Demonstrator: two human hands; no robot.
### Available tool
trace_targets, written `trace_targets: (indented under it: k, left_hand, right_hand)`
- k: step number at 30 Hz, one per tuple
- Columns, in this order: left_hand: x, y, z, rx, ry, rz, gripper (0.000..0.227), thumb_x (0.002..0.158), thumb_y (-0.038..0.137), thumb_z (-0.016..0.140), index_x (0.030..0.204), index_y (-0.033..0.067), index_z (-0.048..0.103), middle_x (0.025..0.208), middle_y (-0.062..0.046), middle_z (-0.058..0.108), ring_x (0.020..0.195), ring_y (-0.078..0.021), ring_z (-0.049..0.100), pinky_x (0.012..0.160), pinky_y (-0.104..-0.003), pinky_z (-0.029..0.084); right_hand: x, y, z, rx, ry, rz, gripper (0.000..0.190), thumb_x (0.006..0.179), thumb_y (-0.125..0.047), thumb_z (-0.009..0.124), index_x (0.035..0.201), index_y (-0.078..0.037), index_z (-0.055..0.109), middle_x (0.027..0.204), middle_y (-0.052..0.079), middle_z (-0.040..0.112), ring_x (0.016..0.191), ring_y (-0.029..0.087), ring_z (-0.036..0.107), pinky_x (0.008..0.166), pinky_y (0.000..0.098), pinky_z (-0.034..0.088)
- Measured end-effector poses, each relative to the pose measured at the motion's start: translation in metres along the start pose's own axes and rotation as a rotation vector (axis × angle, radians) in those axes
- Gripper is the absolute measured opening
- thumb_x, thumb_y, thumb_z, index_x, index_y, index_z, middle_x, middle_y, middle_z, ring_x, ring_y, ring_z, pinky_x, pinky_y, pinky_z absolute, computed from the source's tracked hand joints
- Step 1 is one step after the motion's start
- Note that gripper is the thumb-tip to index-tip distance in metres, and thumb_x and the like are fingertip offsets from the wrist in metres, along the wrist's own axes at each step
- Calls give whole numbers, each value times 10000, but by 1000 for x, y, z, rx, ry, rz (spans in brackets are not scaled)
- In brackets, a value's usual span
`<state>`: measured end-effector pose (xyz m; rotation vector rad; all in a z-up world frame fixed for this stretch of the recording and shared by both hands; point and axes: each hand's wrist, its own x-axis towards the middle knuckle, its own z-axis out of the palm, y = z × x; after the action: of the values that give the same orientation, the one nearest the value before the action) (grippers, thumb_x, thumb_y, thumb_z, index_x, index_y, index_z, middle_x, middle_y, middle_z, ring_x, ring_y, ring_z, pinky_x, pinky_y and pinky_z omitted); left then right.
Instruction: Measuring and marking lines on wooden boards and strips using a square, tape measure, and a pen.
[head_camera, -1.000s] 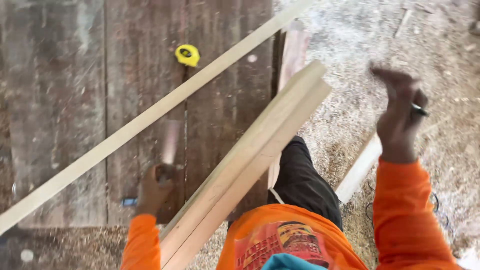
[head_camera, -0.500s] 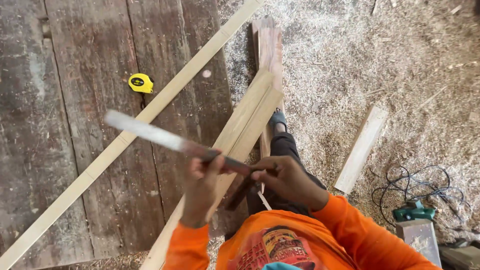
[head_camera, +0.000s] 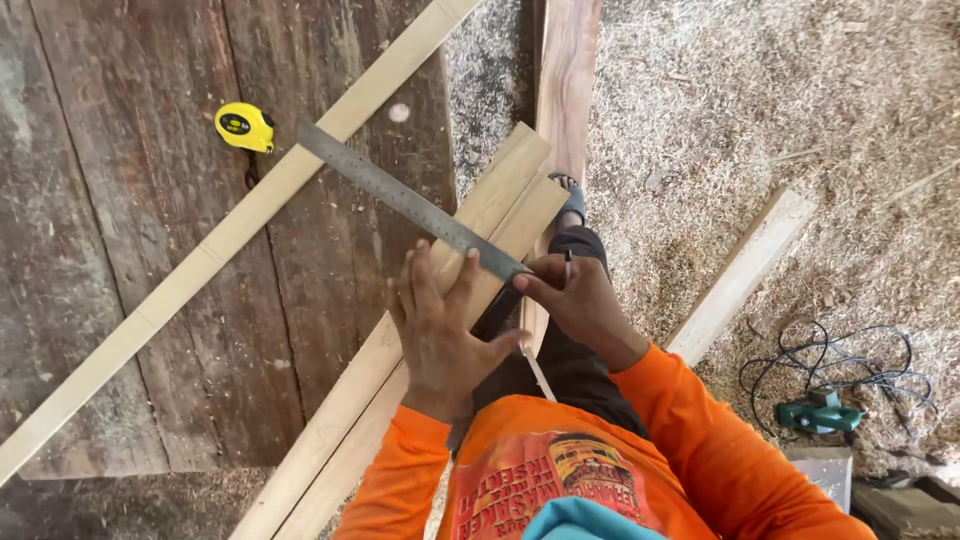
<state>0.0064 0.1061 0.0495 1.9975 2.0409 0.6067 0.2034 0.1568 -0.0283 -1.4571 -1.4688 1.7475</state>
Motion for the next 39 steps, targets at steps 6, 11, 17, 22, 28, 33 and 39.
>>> trace_targets:
  k: [6,11,17,22,28,33,39]
  left_hand:
    - [-8,-7,23,-17,77,-68,755,716,634,814,1354,251,689,1492,-202,458,1378,-400,448,1134,-548,359]
    - [-7,-6,24,-8,97,-62,720,753,656,794,1339,246,710,1476,-194,468,1364,-397,459,1119,-537,366]
    - [-8,-9,26,-22,102,-41,758,752,689,768,1355,236,692,1462,-198,462,1353,-395,458,1113,-555,357]
    - [-10,-11,28,-34,105,-40,719,739,585,783,1369,251,692,1480,-185,453,1368,-388,451,1126,-546,357]
    - [-7,-11,26,-53,90,-49,724,689,545,793,1346,255,694,1471,-198,444,1360,-405,434,1117,-558,344]
    - [-7,-10,26,-43,70,-60,757,665,542,801,1359,261,693,1456,-197,449,1359,-406,438,1113,-558,343]
    - [-9,-13,30,-77,116,-43,765,703,616,820,1356,239,690,1474,-202,443,1358,-402,432,1117,-557,338]
  right_hand:
    - [-3,-13,-3,59,10,93,194,932,-175,754,981,11,776,743,-81,678,649,-8,519,534,216,417]
    - [-1,-7,-7,-18,-30,80,218,941,-169,761,1019,32,794,752,-61,672,668,2,515,552,220,421]
    - [-3,-46,-40,-38,39,-466,252,1150,-172,467,1125,34,610,1103,80,720,998,104,677,849,255,564]
    - [-7,-51,-81,30,197,-280,391,1111,-227,374,1054,-3,688,1021,162,767,829,195,732,692,318,577]
    - [29,-121,-24,-293,-41,-656,243,998,-60,662,1230,0,700,1125,137,745,947,245,741,803,357,590]
    - [46,-123,-14,-428,-119,-763,224,935,-31,718,1159,-37,729,1022,108,742,867,287,719,760,373,567]
    - [1,-127,-50,-614,-235,-623,189,911,-40,709,1099,-38,727,966,102,730,862,281,708,732,382,569]
